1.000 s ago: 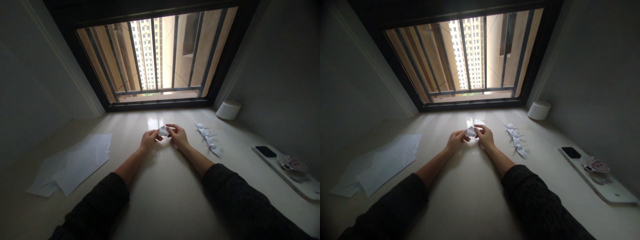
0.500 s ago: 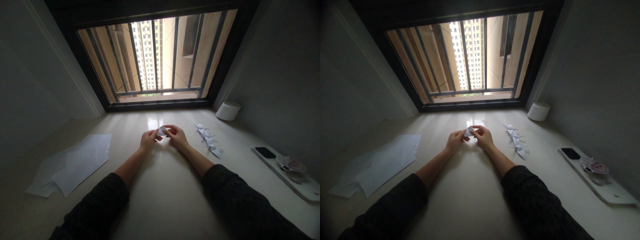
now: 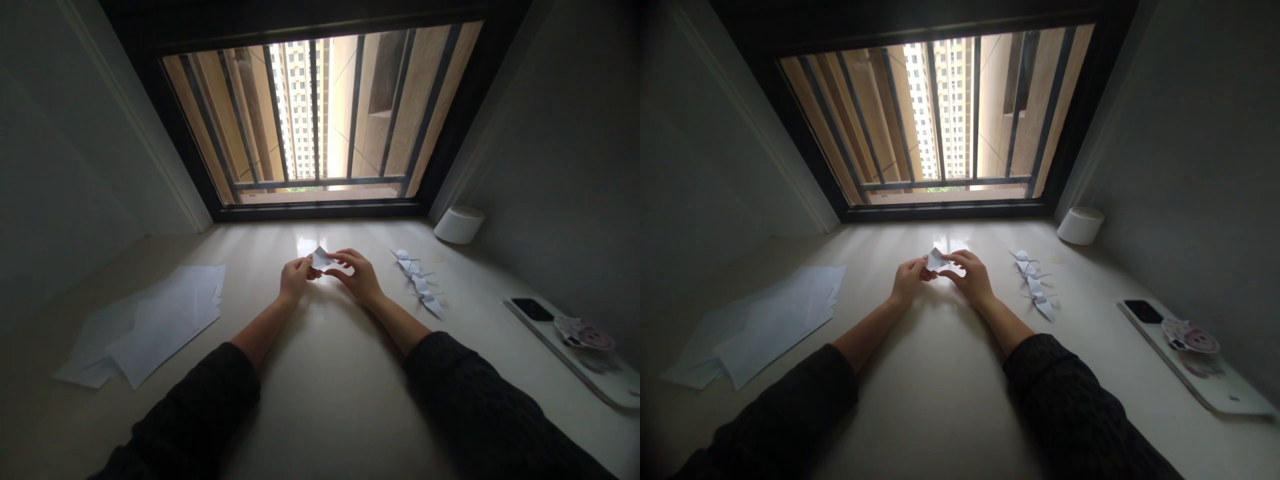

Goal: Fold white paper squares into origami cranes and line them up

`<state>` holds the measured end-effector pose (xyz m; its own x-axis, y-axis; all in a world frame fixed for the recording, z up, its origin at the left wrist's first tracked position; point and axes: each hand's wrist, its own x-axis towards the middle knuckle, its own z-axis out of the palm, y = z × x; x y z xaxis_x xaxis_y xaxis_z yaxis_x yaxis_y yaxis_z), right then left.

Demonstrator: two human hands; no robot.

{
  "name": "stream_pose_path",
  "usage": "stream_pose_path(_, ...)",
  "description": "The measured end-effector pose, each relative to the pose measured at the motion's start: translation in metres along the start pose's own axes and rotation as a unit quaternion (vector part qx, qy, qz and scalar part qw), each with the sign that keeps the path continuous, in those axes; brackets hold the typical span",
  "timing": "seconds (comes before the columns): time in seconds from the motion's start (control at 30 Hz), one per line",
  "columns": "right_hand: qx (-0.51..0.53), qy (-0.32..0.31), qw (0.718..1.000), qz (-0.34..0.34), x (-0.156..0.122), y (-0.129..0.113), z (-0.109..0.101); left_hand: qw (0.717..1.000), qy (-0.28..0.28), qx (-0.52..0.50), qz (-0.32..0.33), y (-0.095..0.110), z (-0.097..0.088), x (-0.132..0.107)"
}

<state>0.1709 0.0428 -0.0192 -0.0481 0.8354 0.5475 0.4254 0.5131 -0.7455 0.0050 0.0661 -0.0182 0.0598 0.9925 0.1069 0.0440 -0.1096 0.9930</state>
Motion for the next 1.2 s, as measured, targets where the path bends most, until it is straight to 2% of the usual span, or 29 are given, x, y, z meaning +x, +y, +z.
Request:
stream_pose_path(0.13, -0.073, 0.024, 0.997, -0.031, -0.002, -0.003, -0.002, 1.0, -0.011, -0.005, -0.004, 0.001, 0.0, 0.0)
stream_pose_path(0.37, 0.012, 0.073, 0.997, 0.02, 0.0, -0.007, 0.002, 0.997, -0.047, -0.021, 0.052, 0.003, 0.001, -0.004)
stream_pose_path(0.57, 0.067, 0.038, 0.996, 0.054, 0.001, -0.008, 0.006, 0.992, -0.066, -0.045, 0.098, 0.008, 0.003, -0.008)
stream_pose_path(0.83, 0.122, -0.012, 0.987, 0.101, 0.002, -0.003, 0.006, 0.988, -0.08, -0.081, 0.101, 0.011, 0.002, -0.008)
stream_pose_path(1.03, 0.171, -0.028, 0.976, 0.132, 0.003, 0.001, 0.005, 0.992, -0.07, -0.055, 0.093, 0.016, -0.001, -0.009)
stream_pose_path(1.13, 0.169, -0.024, 0.977, 0.132, 0.004, 0.0, 0.004, 0.993, -0.068, -0.047, 0.088, 0.018, -0.002, -0.01)
stream_pose_path(1.2, 0.127, 0.009, 0.986, 0.106, 0.003, -0.005, 0.002, 0.993, -0.069, -0.044, 0.085, 0.017, -0.003, -0.01)
